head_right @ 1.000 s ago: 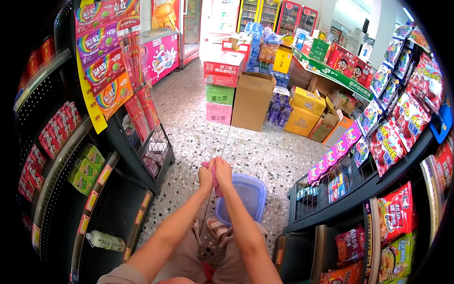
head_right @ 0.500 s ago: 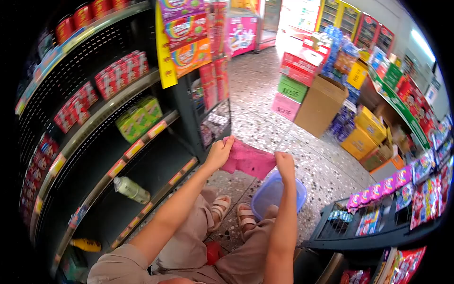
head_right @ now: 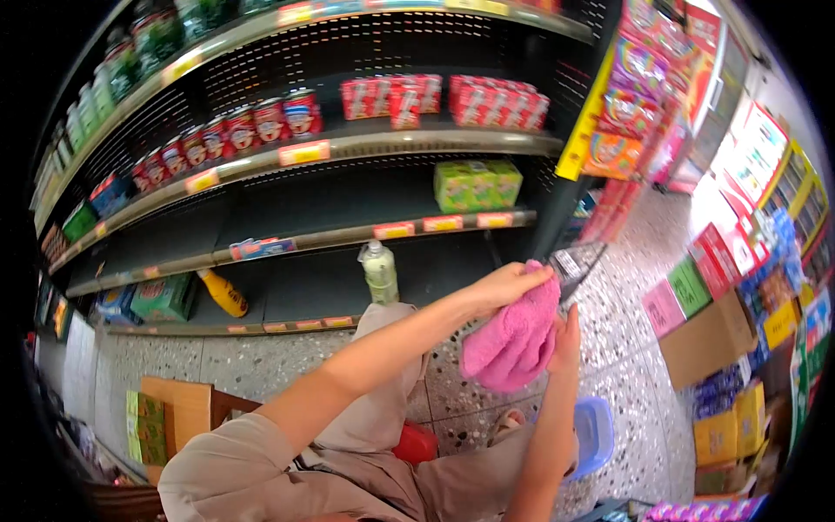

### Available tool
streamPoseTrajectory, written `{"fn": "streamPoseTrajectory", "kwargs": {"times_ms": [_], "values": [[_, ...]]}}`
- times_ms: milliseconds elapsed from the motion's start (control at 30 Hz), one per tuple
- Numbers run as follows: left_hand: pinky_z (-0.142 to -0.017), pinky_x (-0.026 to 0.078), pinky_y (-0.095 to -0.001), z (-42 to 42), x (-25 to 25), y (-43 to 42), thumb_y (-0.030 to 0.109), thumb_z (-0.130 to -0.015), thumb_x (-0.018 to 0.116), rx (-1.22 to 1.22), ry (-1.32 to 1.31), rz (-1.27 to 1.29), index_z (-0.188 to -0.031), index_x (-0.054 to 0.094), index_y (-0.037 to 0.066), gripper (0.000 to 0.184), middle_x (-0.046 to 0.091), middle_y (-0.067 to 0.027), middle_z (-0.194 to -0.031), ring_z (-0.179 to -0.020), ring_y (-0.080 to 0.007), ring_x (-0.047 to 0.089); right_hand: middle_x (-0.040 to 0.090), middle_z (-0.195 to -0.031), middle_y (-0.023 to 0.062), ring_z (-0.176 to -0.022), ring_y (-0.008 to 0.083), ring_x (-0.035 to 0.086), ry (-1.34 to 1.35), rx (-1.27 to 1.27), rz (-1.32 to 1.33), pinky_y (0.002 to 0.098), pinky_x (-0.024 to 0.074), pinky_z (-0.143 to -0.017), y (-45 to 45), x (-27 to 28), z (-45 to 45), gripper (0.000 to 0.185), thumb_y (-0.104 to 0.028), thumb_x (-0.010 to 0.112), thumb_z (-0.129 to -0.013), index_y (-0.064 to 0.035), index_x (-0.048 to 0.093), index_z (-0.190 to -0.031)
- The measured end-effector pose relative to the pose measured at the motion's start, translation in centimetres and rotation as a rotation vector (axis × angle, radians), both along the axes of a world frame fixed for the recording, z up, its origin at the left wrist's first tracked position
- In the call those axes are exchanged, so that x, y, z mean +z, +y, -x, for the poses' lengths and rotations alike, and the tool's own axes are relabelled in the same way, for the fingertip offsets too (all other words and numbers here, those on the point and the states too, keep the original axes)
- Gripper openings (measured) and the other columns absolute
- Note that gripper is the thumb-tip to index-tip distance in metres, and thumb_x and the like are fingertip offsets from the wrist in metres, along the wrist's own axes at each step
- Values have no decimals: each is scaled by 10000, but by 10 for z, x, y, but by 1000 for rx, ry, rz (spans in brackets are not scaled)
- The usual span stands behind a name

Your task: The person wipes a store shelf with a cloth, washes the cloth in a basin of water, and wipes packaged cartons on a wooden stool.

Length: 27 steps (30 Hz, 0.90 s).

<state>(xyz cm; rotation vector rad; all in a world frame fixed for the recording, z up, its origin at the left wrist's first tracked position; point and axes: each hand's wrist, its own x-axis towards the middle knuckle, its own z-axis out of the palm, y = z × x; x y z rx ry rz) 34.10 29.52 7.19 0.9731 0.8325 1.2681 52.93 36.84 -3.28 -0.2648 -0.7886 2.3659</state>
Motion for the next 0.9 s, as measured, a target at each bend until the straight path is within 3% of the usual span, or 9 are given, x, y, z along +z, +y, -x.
{"fn": "streamPoseTrajectory", "kwargs": {"times_ms": [100, 167, 233, 300, 467, 533, 667, 700, 900], "values": [[-738, 536, -291, 39, 8, -26, 216, -934, 667, -22, -16, -40, -1015, 667, 16, 216, 681, -35, -934, -812, -118, 638, 566, -1365, 213, -1248, 332, 559, 54, -17, -121, 455, 409, -1101, -29, -4, 23, 711, -520, 321, -1044, 84, 469, -1388], [-755, 537, -288, 63, 8, -44, 135, -895, 674, -60, 41, -125, -1028, 664, 10, 183, 685, -40, -941, -824, -123, 645, 580, -1349, 197, -1219, 325, 581, -234, -144, -205, 442, 447, -1067, -40, -23, 37, 590, -407, 371, -1054, 71, 483, -1381], [-764, 535, -286, 81, 12, -59, 104, -882, 653, -80, 27, -97, -1038, 661, 3, 186, 686, -42, -948, -833, -120, 646, 612, -1299, 156, -1142, 288, 627, -252, -131, -20, 414, 506, -1002, -45, -32, 56, 415, -223, 445, -1041, 28, 520, -1363], [-766, 534, -284, 99, 15, -71, 86, -885, 628, -87, 5, -42, -1042, 658, -7, 185, 688, -48, -956, -844, -117, 651, 628, -1268, 132, -1099, 272, 645, -406, -35, -383, 405, 518, -982, -53, -27, 60, 391, -209, 454, -1031, 2, 541, -1348], [-759, 539, -287, 149, 9, -92, 108, -907, 639, -37, -25, -70, -1047, 658, 4, 175, 688, -50, -978, -841, -122, 657, 610, -1287, 125, -1130, 274, 616, -453, 63, -691, 413, 485, -1012, -72, 16, 98, 403, -235, 452, -1025, -24, 527, -1360], [-758, 542, -287, 170, 11, -110, 117, -913, 649, -10, -46, -127, -1054, 658, 12, 176, 689, -51, -997, -846, -126, 662, 599, -1299, 128, -1150, 276, 599, -430, 75, -717, 415, 469, -1026, -76, 23, 121, 411, -245, 448, -1026, -27, 517, -1367], [-536, 413, -214, 219, -7, -142, 199, -950, 658, 111, -67, -118, -1013, 647, 72, 141, 599, 33, -813, -669, -45, 544, 578, -1324, 132, -1191, 281, 566, -308, 93, -685, 421, 439, -1056, -91, 30, 186, 428, -266, 439, -1028, -32, 495, -1381], [-487, 321, -192, 229, -13, -154, 234, -970, 643, 181, -63, -163, -1000, 633, 94, 143, 533, 67, -734, -610, -16, 464, 573, -1331, 133, -1201, 282, 558, -263, 94, -657, 422, 431, -1063, -94, 30, 204, 432, -271, 436, -1028, -34, 490, -1385], [-505, 357, -183, 274, -24, -239, 244, -993, 602, 514, -91, -111, -1023, 643, 98, 154, 578, 64, -749, -607, -21, 495, 541, -1368, 140, -1263, 289, 508, 22, 175, -520, 430, 385, -1107, -128, 25, 296, 458, -302, 423, -1032, -42, 458, -1407]]}}
